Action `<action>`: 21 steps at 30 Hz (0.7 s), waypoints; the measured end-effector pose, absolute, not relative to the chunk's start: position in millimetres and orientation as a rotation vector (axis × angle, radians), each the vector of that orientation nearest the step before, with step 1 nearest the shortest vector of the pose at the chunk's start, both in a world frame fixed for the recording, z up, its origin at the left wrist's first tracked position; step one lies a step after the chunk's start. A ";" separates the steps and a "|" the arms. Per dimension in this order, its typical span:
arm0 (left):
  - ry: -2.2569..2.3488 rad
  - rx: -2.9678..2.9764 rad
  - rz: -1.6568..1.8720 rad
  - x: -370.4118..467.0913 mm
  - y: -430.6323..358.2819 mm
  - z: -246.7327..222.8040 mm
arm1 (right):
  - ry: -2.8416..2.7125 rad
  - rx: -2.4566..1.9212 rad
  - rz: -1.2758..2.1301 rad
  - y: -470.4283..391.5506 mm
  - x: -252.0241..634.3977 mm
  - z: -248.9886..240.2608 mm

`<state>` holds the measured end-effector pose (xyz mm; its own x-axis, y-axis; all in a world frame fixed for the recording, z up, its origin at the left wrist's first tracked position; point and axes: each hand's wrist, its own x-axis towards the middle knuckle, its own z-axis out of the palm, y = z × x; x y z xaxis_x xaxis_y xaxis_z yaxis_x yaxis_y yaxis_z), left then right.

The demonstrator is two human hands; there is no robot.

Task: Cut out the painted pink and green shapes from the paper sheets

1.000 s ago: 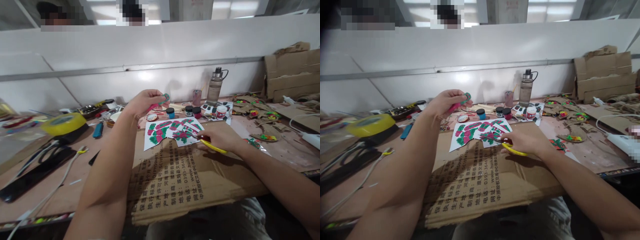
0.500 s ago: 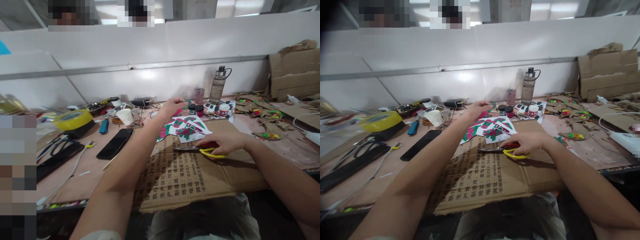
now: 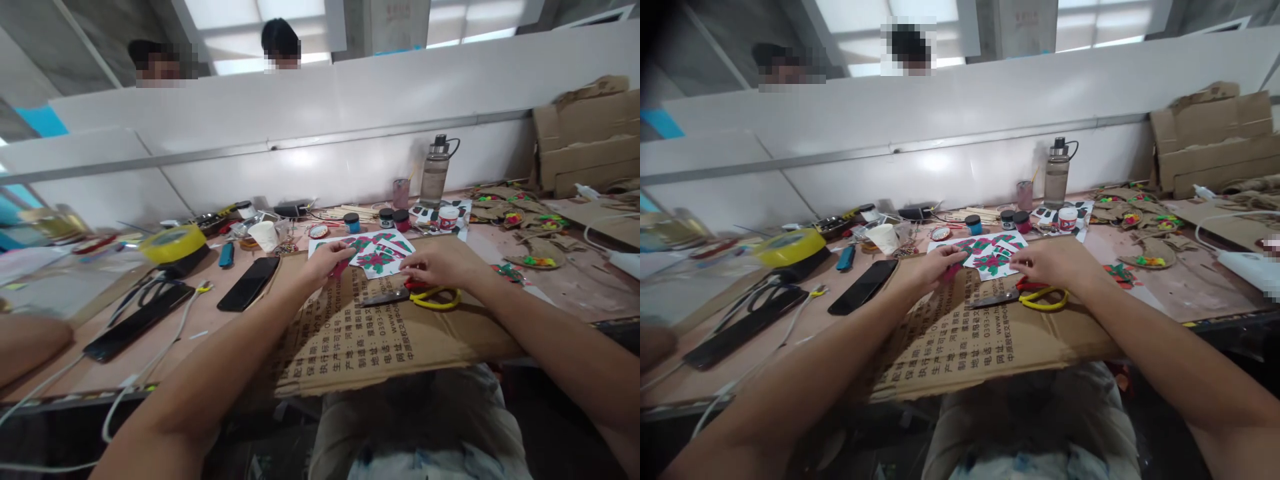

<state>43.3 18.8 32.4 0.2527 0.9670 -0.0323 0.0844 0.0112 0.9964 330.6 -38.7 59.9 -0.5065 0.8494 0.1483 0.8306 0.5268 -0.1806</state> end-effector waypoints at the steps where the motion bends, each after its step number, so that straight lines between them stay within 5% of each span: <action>1: 1.094 1.367 0.967 42.4 15.5 27.3 | -2.457 -1.466 0.043 -36.1 328.9 56.8; 8: 1.168 1.671 1.072 46.3 0.7 17.9 | -2.104 -1.855 0.186 -4.0 335.0 27.5; 21: 1.191 1.999 0.982 50.4 -0.9 0.6 | -1.930 -1.790 0.428 17.4 366.0 3.0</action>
